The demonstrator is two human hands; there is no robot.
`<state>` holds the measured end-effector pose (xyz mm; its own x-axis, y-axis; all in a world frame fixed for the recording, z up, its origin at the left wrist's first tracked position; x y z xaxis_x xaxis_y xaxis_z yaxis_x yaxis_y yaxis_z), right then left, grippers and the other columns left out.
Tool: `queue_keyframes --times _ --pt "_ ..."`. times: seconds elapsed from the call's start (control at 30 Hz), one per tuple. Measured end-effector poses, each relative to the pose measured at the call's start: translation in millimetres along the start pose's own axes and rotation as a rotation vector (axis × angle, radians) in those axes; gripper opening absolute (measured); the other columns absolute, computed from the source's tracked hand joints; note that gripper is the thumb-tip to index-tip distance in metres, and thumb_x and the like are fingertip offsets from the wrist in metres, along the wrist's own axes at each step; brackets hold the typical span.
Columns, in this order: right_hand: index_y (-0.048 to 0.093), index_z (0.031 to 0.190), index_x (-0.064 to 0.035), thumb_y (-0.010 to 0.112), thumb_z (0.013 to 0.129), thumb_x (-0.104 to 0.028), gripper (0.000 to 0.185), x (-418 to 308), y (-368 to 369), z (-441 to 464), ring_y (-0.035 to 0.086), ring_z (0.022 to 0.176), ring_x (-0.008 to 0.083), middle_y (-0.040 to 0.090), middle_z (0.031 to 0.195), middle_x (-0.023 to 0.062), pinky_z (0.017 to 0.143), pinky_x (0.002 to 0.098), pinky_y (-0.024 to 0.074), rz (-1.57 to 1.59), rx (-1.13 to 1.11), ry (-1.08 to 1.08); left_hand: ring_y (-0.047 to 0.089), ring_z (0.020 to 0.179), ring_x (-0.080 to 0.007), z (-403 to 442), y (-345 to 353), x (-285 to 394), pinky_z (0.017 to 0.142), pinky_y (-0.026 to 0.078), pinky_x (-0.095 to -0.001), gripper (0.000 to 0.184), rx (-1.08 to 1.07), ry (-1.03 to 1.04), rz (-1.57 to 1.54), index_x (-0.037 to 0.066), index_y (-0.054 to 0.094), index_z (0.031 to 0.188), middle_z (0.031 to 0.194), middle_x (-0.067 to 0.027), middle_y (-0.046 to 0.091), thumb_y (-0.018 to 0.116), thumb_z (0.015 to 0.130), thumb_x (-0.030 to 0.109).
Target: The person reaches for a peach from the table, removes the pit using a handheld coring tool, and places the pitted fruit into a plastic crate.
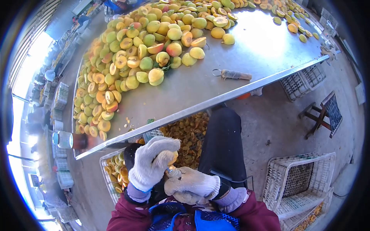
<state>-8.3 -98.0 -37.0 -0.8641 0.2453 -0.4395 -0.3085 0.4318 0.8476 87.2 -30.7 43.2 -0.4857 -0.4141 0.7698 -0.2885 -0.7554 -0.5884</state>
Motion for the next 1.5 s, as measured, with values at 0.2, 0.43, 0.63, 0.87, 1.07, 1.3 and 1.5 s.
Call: queue_keyframes --times 0.2,0.43,0.63,0.87,1.07,1.3,1.5 --pt "0.061 0.089 -0.0025 0.070 0.085 -0.023 0.023 -8.8 7.9 3.1 0.055 0.060 0.0091 0.060 0.074 0.0034 0.054 0.0238 0.0450 0.064 -0.088 -0.156 0.069 0.078 -0.0287 -1.4 -4.2 9.1 0.063 0.055 -0.0349 0.023 0.023 0.140 0.009 0.009 0.068 0.102 0.100 -0.0131 0.068 0.069 0.081 0.016" --pt "0.061 0.090 -0.0037 0.073 0.083 -0.025 0.025 -8.5 10.5 4.5 0.057 0.072 0.0127 0.060 0.081 0.0043 0.066 0.0262 0.0463 0.161 -0.230 -0.250 0.066 0.090 -0.0220 -24.5 25.1 -14.7 0.077 0.054 -0.0340 0.043 0.108 -0.477 -1.040 -0.004 0.058 0.115 0.102 -0.0141 0.066 0.054 0.098 0.036" --pt "0.060 0.088 -0.0042 0.072 0.082 -0.025 0.025 -7.5 2.2 11.2 0.055 0.070 0.0122 0.059 0.078 0.0036 0.064 0.0252 0.0451 0.076 -0.160 -0.220 0.067 0.077 -0.0273 -24.9 29.2 -25.2 0.069 0.056 -0.0368 0.059 0.220 -0.663 -1.050 -0.003 0.060 0.109 0.092 -0.0171 0.067 0.054 0.092 0.052" --pt "0.059 0.086 -0.0039 0.072 0.081 -0.024 0.024 -9.4 12.8 9.9 0.055 0.066 0.0137 0.058 0.075 0.0039 0.063 0.0267 0.0454 0.110 -0.155 -0.201 0.065 0.085 -0.0222 -34.2 29.8 -24.7 0.074 0.054 -0.0340 0.058 0.155 -0.636 -1.199 -0.001 0.059 0.115 0.099 -0.0134 0.065 0.056 0.092 0.052" --pt "0.060 0.086 -0.0017 0.072 0.081 -0.024 0.026 -3.6 17.6 9.7 0.057 0.066 0.0145 0.060 0.075 0.0061 0.063 0.0258 0.0465 0.086 -0.169 -0.195 0.065 0.087 -0.0208 -43.4 19.5 -21.0 0.075 0.053 -0.0315 0.046 0.145 -0.519 -1.031 -0.003 0.059 0.116 0.101 -0.0130 0.066 0.050 0.099 0.039" --pt "0.059 0.082 -0.0003 0.072 0.080 -0.024 0.028 24.5 12.3 18.9 0.058 0.067 0.0134 0.060 0.075 0.0084 0.062 0.0242 0.0457 0.316 -0.363 -0.045 0.066 0.085 -0.0222 -46.0 22.7 -33.0 0.072 0.055 -0.0334 0.050 0.189 -0.502 -1.170 0.002 0.057 0.119 0.101 -0.0129 0.066 0.051 0.097 0.047" --pt "0.059 0.080 -0.0026 0.070 0.081 -0.015 0.017 -9.8 13.6 16.1 0.057 0.070 0.0104 0.058 0.073 0.0033 0.062 0.0246 0.0452 0.240 -0.084 -0.356 0.067 0.077 -0.0244 -54.8 33.1 -65.5 0.071 0.056 -0.0346 0.053 0.344 -0.703 -1.577 0.000 0.055 0.118 0.096 -0.0121 0.066 0.047 0.098 0.048"
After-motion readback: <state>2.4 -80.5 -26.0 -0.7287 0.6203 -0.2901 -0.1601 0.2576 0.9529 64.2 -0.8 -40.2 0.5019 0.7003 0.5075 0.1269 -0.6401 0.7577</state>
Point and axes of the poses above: each hand's wrist, its own z-axis towards the middle knuckle, its own y-axis out of the palm, x = y × z, the point moved 7 cm from there along z, towards the middle knuckle
